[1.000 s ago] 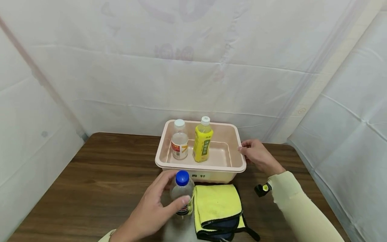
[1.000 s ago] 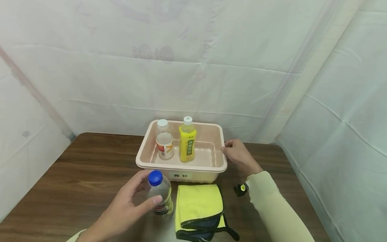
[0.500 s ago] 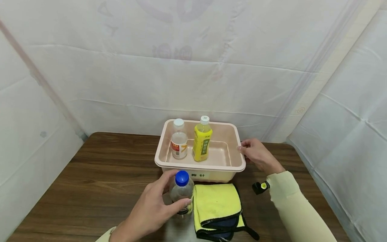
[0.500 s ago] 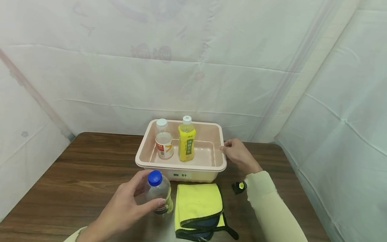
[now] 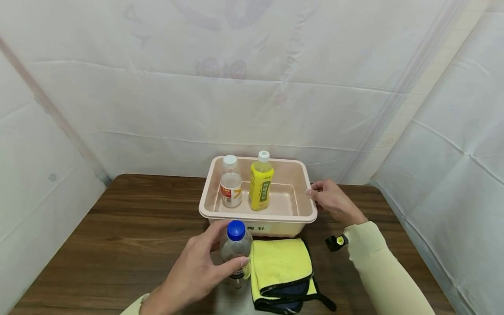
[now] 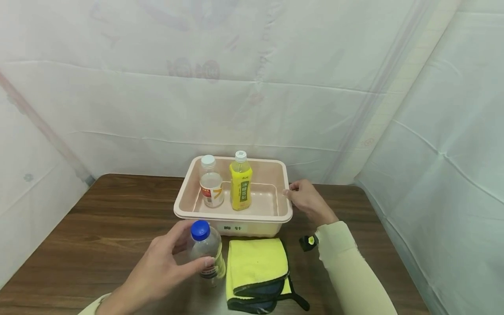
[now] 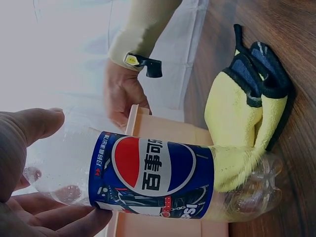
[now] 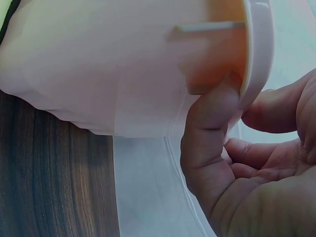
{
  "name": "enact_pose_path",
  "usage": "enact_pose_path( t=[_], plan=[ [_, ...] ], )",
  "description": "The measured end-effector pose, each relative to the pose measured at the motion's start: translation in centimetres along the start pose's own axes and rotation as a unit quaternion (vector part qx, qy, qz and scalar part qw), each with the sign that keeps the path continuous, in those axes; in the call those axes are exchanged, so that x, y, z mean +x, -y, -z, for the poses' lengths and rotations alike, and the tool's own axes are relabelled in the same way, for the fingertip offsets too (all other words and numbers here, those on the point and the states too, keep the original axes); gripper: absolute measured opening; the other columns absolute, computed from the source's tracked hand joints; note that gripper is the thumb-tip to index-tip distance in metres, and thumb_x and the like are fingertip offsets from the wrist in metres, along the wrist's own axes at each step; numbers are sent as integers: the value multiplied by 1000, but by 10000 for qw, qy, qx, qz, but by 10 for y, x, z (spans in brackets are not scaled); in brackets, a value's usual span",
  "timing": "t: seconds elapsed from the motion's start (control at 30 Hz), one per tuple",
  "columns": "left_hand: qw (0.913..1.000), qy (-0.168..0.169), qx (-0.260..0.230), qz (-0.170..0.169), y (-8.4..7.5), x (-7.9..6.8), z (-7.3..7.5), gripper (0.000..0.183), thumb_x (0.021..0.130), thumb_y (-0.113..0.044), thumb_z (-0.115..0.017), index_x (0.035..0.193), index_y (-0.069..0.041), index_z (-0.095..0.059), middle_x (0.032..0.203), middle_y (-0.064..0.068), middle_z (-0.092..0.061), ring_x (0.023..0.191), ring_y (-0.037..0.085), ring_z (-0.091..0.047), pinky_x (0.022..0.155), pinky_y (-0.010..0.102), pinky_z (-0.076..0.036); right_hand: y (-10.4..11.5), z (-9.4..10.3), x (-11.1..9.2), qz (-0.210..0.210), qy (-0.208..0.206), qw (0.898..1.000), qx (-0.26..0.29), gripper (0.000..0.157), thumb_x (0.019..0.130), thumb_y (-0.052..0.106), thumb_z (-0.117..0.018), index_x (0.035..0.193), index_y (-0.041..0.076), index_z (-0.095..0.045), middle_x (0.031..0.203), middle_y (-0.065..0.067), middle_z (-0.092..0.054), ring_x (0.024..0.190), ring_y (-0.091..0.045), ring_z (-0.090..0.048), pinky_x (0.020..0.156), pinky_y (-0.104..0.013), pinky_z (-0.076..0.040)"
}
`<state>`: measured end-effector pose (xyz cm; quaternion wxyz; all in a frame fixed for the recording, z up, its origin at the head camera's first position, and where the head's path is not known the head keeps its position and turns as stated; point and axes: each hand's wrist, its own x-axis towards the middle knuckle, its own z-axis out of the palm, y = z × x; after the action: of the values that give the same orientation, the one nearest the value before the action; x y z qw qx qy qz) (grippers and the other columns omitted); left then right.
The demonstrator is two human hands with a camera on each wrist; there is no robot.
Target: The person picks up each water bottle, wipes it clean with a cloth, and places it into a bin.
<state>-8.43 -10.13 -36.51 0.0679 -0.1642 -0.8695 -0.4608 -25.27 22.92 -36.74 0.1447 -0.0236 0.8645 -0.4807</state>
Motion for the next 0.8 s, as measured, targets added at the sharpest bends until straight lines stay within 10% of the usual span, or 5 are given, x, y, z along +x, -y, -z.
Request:
enact_pose_path(
  t=[0.8],
  plan=[
    [9987, -16, -132, -499, -12, 4, 11, 60, 86, -37, -87, 136, -24, -57, 120, -8, -75, 102, 4, -73, 86, 24, -62, 0, -1, 0, -61, -38, 10000, -10, 30, 107, 14, -53, 122, -11, -62, 104, -18, -70, 83, -23, -68, 72, -34, -59]
  ],
)
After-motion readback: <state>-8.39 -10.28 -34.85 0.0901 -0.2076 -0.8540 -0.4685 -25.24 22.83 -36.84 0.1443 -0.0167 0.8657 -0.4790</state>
